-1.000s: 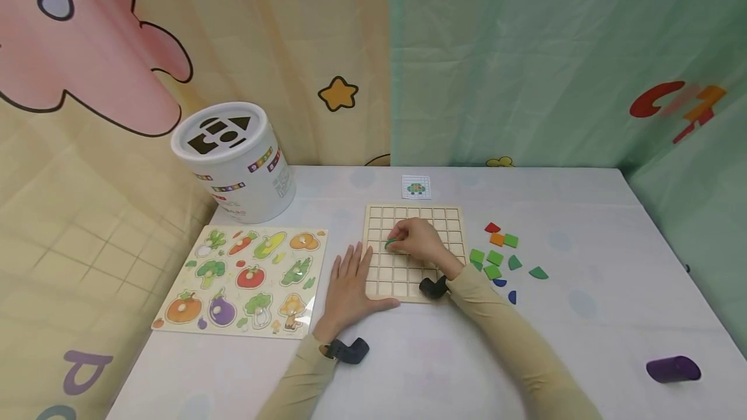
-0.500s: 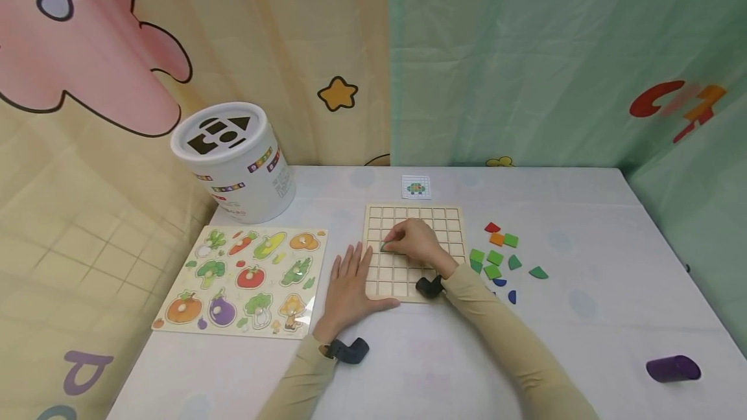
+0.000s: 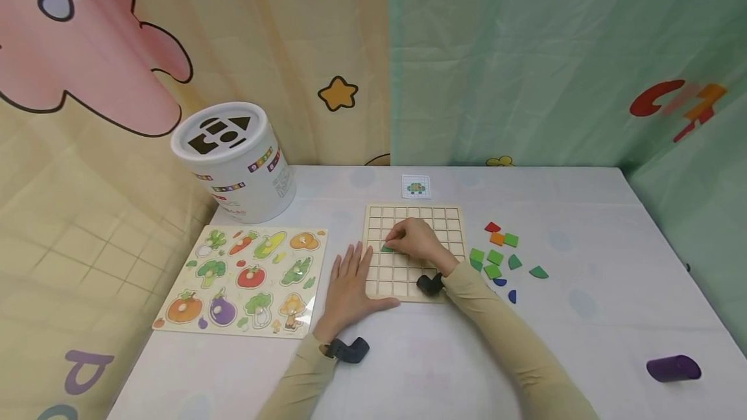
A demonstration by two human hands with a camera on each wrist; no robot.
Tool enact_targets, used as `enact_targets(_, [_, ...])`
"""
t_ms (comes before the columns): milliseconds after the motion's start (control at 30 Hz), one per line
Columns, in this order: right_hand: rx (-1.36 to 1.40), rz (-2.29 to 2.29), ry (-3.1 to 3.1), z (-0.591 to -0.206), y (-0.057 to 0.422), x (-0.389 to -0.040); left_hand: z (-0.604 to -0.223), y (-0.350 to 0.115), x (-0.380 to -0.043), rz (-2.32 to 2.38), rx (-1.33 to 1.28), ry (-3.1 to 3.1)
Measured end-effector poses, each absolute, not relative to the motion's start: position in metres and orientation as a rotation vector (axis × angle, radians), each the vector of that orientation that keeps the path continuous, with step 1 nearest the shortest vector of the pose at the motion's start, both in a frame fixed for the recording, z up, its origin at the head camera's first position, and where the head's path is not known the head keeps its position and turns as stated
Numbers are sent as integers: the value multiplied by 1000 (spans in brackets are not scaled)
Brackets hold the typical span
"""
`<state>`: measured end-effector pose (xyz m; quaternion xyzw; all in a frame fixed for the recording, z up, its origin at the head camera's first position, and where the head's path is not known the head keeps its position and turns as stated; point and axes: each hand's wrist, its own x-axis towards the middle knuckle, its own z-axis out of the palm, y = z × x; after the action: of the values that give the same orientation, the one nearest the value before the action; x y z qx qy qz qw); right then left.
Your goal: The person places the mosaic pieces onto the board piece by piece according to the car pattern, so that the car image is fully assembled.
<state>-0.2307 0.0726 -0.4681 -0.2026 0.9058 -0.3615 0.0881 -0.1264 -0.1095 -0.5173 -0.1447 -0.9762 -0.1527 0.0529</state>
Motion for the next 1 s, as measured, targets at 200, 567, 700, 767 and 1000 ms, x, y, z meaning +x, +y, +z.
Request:
enact_targets(200, [-605,-973,2761,-464,71,-230,-518,-109,-127,-474,-442,-2963])
enact_targets(567, [-625,-939,2735,-462,82,-225,-519,-108,-127,-489,-445,-2969])
enact_targets(700, [-680,-1002,2731,-459,99,-220,-520,-107,-127,-488,-444,-2975])
enact_targets(767, [-702,-1025,2743,-456,112,-217,-520,-107,-127,-487,-440,-2981])
enact_targets(1000, [-573,-1069,2774,-448,167,-210,-516,-107,-127,-510,-436,-2966])
